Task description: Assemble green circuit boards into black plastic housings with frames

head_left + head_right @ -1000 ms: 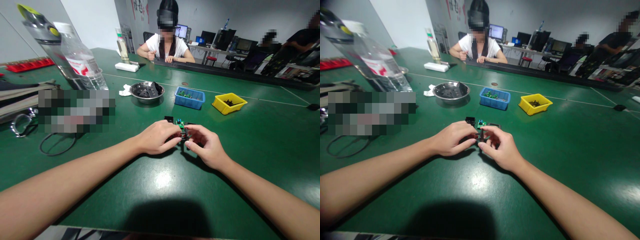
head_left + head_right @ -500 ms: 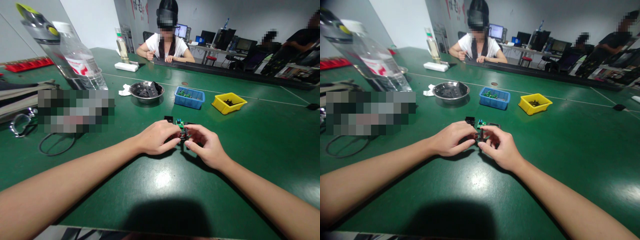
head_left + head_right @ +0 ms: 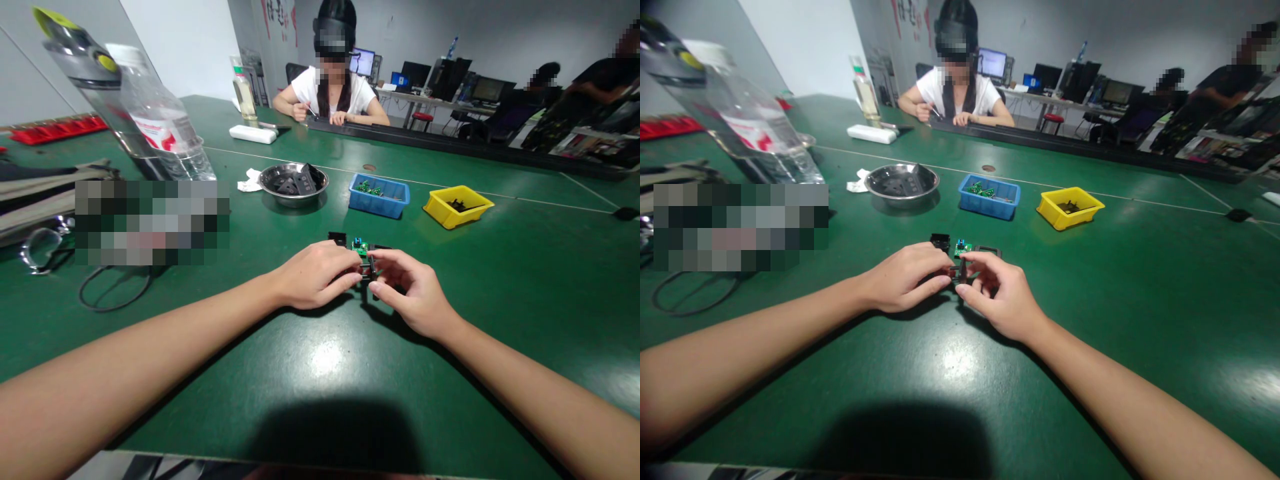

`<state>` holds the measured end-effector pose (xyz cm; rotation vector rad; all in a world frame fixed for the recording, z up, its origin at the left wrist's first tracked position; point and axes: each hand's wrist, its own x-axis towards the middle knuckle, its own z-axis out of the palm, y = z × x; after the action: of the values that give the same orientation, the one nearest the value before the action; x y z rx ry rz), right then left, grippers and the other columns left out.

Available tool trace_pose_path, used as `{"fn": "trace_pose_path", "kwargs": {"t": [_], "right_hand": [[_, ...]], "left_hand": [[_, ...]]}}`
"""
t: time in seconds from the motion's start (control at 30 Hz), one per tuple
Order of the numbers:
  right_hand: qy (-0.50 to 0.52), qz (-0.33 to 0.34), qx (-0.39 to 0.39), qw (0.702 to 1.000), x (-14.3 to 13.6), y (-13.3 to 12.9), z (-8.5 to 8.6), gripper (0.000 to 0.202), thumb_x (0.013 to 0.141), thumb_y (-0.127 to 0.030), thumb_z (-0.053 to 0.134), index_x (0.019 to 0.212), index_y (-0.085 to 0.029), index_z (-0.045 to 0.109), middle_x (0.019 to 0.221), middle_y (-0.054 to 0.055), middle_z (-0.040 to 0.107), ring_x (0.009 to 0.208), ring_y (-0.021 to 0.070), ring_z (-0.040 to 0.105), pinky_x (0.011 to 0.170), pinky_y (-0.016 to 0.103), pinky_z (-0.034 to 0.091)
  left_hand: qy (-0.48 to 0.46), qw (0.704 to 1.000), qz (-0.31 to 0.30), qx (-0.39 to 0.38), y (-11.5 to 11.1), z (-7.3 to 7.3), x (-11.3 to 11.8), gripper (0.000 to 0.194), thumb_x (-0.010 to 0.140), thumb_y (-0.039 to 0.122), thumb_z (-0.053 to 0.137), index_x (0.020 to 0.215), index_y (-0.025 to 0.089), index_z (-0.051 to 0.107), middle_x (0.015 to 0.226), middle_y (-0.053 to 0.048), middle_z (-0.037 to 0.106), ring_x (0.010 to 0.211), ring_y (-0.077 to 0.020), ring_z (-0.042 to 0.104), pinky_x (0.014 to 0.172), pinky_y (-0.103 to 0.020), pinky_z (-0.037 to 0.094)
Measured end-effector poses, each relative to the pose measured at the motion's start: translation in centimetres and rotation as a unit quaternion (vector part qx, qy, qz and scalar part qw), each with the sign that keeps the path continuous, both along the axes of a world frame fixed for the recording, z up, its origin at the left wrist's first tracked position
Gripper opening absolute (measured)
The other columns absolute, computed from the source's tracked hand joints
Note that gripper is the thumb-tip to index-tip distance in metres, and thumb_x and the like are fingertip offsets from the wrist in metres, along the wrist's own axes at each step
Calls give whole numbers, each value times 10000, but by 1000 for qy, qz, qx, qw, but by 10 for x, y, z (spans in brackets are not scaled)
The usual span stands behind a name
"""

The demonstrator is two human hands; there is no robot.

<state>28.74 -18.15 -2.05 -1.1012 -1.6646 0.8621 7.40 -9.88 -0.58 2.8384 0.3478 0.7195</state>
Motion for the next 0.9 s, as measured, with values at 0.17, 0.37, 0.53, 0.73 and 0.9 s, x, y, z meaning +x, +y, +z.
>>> {"fn": "trace_pose_path", "kwargs": {"t": [0.17, 0.37, 0.53, 0.73, 0.9], "right_hand": [[-2, 3, 1, 1000, 0, 0, 0, 379, 848, -318, 742, 1198, -212, 643, 916, 31, 683, 670, 131, 609, 584, 268, 534], [-3, 2, 0, 1000, 0, 0, 1, 379, 858, -352, 737, 1199, -215, 645, 923, 35, 686, 677, 136, 613, 587, 275, 533], [-6, 0, -2, 1000, 0, 0, 1, 381, 856, -364, 741, 1194, -214, 647, 920, 32, 687, 675, 135, 612, 589, 275, 530], [-3, 2, -2, 1000, 0, 0, 1, 380, 852, -331, 741, 1199, -210, 644, 919, 34, 683, 677, 133, 610, 592, 270, 535], [-5, 1, -1, 1000, 1, 0, 1, 384, 852, -351, 744, 1198, -213, 650, 915, 35, 687, 676, 137, 614, 590, 274, 538]], "left_hand": [[-1, 1000, -3, 2, 0, 0, 0, 256, 1052, 321, 389, 995, 166, 584, 861, -62, 699, 761, -190, 622, 727, -308, 435], [8, 1000, 1, -8, 1, -1, -1, 335, 1072, 377, 336, 999, 168, 587, 856, -68, 699, 766, -192, 628, 733, -311, 441], [6, 1000, 1, -8, 1, -1, -1, 352, 1076, 400, 340, 1001, 168, 594, 840, -65, 698, 764, -193, 629, 728, -308, 434], [8, 1000, -1, -10, 2, -2, -1, 357, 1082, 392, 333, 1018, 170, 605, 843, -65, 699, 777, -195, 630, 751, -307, 436], [17, 1000, 5, -16, 2, -2, -1, 378, 1081, 409, 324, 1035, 172, 614, 843, -71, 699, 788, -198, 634, 779, -313, 446]]}}
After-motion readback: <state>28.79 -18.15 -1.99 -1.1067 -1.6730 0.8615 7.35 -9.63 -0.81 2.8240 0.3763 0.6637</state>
